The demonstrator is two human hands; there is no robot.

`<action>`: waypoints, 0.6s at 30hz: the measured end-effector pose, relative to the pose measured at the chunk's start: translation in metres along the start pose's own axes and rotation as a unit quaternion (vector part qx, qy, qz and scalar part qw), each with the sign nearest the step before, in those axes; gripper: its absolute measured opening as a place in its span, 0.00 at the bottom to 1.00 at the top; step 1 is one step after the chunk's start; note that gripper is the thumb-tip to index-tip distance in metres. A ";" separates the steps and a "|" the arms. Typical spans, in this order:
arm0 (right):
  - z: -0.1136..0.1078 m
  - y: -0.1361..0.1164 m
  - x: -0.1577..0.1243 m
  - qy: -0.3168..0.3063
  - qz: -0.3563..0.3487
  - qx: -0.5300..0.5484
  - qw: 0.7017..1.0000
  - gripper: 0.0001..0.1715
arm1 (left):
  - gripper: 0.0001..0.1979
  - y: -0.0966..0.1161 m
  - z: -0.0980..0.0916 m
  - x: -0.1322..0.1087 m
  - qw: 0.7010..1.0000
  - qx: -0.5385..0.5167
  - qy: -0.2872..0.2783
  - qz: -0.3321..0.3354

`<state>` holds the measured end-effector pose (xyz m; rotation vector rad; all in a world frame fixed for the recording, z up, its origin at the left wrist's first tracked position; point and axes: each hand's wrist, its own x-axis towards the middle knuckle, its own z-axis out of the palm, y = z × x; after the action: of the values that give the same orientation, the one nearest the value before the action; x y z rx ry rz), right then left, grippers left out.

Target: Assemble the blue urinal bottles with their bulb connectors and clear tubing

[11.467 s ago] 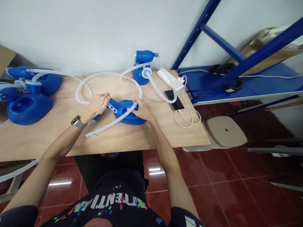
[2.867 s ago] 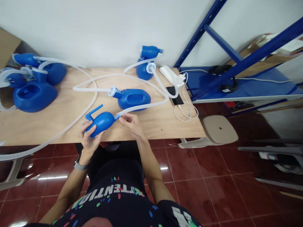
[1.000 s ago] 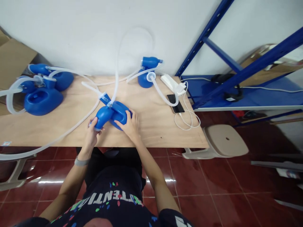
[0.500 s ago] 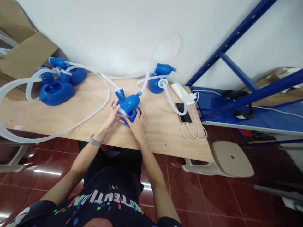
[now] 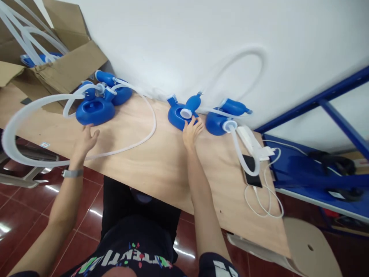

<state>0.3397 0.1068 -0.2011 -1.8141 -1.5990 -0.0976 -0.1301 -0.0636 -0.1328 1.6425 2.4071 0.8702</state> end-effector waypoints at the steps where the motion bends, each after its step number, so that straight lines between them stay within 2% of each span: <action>1: 0.001 -0.002 -0.010 -0.004 -0.028 0.025 0.999 0.34 | 0.27 -0.006 -0.003 0.016 1.000 0.003 0.017 -0.008; 4: -0.003 -0.008 -0.069 -0.031 -0.104 0.090 0.990 0.38 | 0.30 -0.013 -0.002 0.059 0.998 -0.029 0.059 0.012; 6: -0.011 -0.010 -0.114 -0.070 -0.140 0.104 0.982 0.32 | 0.32 -0.012 0.003 0.085 0.993 -0.077 0.076 0.039; 7: -0.016 -0.011 -0.133 -0.113 -0.184 0.108 0.970 0.28 | 0.33 -0.011 0.006 0.096 0.990 -0.101 0.084 0.048; 9: -0.026 -0.011 -0.158 -0.172 -0.242 0.111 0.948 0.23 | 0.34 -0.008 0.011 0.115 0.984 -0.134 0.098 0.056; 11: -0.034 -0.012 -0.166 -0.197 -0.255 0.110 0.940 0.21 | 0.33 -0.007 0.014 0.130 0.982 -0.146 0.105 0.063; 14: -0.037 -0.013 -0.159 -0.199 -0.227 0.101 0.948 0.22 | 0.33 -0.006 0.014 0.142 0.981 -0.148 0.106 0.062; 18: -0.033 -0.012 -0.152 -0.203 -0.208 0.109 0.951 0.22 | 0.35 -0.001 0.010 0.138 0.984 -0.129 0.119 0.022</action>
<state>0.3062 -0.0391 -0.2449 -1.3616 -2.1716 0.2700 -0.1833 0.0617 -0.1104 1.5762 2.2825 1.3928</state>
